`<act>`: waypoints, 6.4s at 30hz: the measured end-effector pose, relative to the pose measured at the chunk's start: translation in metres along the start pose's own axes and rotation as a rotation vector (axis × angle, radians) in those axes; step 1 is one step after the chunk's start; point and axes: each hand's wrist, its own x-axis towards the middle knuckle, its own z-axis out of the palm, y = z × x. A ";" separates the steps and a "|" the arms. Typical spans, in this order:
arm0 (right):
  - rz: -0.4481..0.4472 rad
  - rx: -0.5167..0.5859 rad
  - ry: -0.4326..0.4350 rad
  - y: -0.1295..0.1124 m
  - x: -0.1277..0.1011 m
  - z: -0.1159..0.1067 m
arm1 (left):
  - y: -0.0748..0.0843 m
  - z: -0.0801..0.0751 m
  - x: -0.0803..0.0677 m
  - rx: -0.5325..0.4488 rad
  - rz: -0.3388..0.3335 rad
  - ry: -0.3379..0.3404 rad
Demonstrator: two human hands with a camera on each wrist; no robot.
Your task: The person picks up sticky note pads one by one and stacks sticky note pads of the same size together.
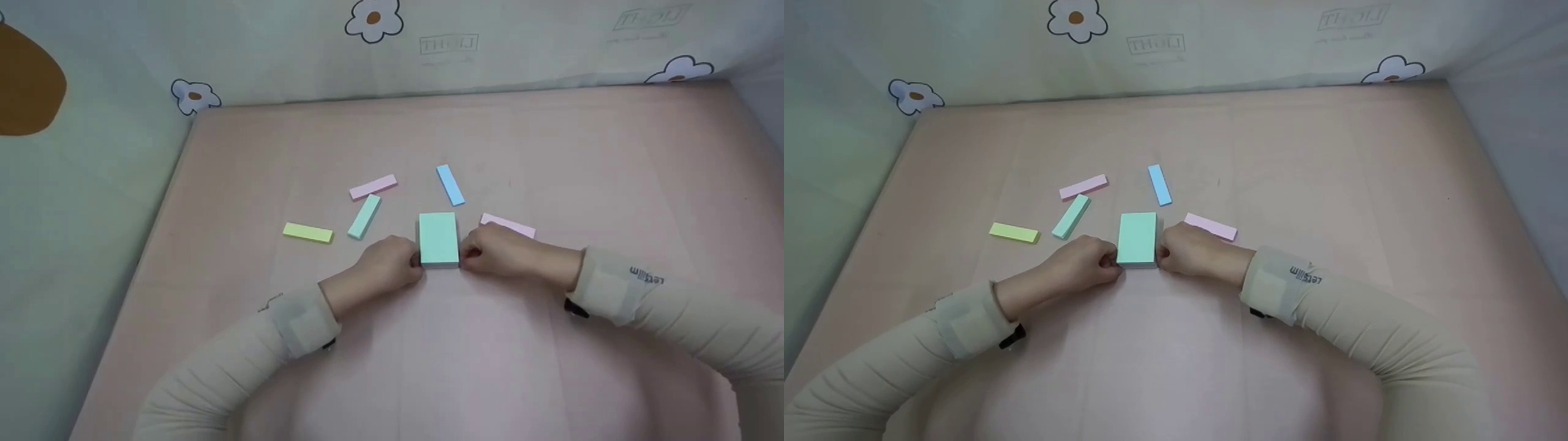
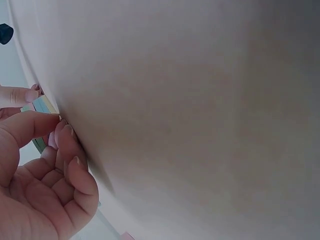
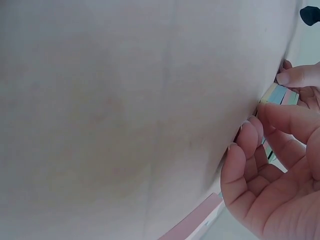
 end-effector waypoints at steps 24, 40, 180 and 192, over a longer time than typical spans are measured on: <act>0.006 -0.041 -0.026 -0.002 -0.005 -0.001 | 0.005 -0.003 -0.007 0.067 0.032 0.023; 0.028 -0.032 -0.032 -0.003 -0.004 0.000 | 0.008 -0.005 -0.006 0.073 0.020 0.024; 0.130 -0.404 -0.073 0.040 -0.009 -0.043 | -0.010 -0.024 0.000 0.325 -0.052 -0.055; 0.094 -0.431 -0.074 0.041 -0.010 -0.044 | -0.009 -0.024 0.000 0.323 -0.054 -0.059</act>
